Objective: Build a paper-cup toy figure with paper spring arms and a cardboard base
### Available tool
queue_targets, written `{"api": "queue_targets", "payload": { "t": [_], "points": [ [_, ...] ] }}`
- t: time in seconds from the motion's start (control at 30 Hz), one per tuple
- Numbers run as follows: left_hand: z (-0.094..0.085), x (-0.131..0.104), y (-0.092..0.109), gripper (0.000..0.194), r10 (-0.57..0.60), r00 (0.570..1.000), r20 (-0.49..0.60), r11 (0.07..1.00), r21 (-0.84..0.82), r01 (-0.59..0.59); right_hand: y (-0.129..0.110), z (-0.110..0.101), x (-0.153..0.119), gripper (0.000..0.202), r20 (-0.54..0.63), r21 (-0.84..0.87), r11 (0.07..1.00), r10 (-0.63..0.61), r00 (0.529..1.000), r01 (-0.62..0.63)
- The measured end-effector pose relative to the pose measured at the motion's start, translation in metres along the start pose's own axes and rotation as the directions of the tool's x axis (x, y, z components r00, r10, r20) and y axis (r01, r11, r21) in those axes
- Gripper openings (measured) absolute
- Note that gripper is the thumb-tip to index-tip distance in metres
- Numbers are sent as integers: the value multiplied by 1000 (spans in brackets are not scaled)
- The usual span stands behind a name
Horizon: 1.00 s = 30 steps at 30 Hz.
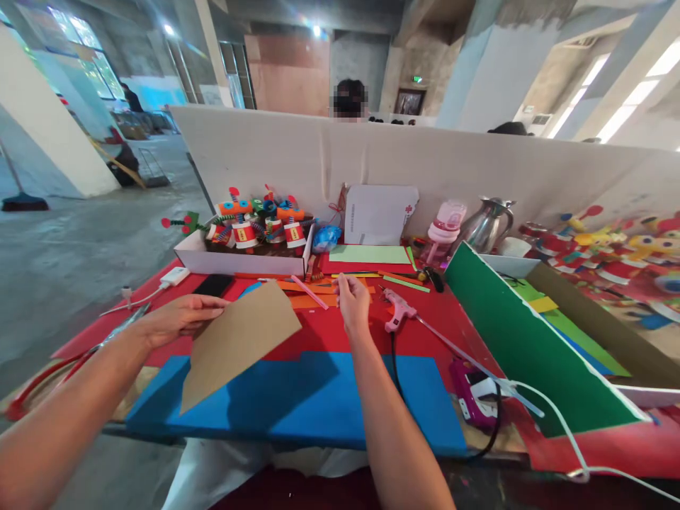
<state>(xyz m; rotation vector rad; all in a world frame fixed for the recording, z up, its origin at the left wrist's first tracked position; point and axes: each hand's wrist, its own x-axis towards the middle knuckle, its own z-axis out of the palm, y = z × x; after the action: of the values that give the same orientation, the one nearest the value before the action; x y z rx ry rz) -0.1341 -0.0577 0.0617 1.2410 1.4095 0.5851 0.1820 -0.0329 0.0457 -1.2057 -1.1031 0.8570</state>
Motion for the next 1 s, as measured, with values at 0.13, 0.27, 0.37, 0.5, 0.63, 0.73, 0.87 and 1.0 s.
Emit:
{"api": "queue_targets", "payload": {
  "t": [0.13,0.27,0.37,0.5,0.63,0.73,0.87,1.0],
  "points": [
    [11,10,-1,51,-74,985,156,995,81,62,-32,-12,-61,35,327,-196,936,-220,919,294],
    [32,35,0,42,-49,989,140,976,217,18,-28,-15,-117,62,719,-357,659,-258,645,662],
    [52,55,2,29,47,987,153,947,308,-93,-12,-12,-135,69,779,-460,513,-159,607,725],
    [75,69,10,18,324,929,178,821,435,-369,4,-8,-136,55,762,-535,500,-61,644,681],
    [83,52,10,26,563,824,62,602,652,-461,11,-8,-133,42,725,-582,541,8,688,607],
    [87,18,-1,27,606,785,127,531,670,-518,13,-10,-132,51,724,-585,540,13,689,605],
    [96,-29,-27,65,518,791,326,449,683,-576,18,-18,-126,83,680,-657,476,41,732,584],
    [104,-45,-43,66,445,821,358,388,749,-537,26,-26,-119,89,654,-706,426,85,752,566]
  ]
}}
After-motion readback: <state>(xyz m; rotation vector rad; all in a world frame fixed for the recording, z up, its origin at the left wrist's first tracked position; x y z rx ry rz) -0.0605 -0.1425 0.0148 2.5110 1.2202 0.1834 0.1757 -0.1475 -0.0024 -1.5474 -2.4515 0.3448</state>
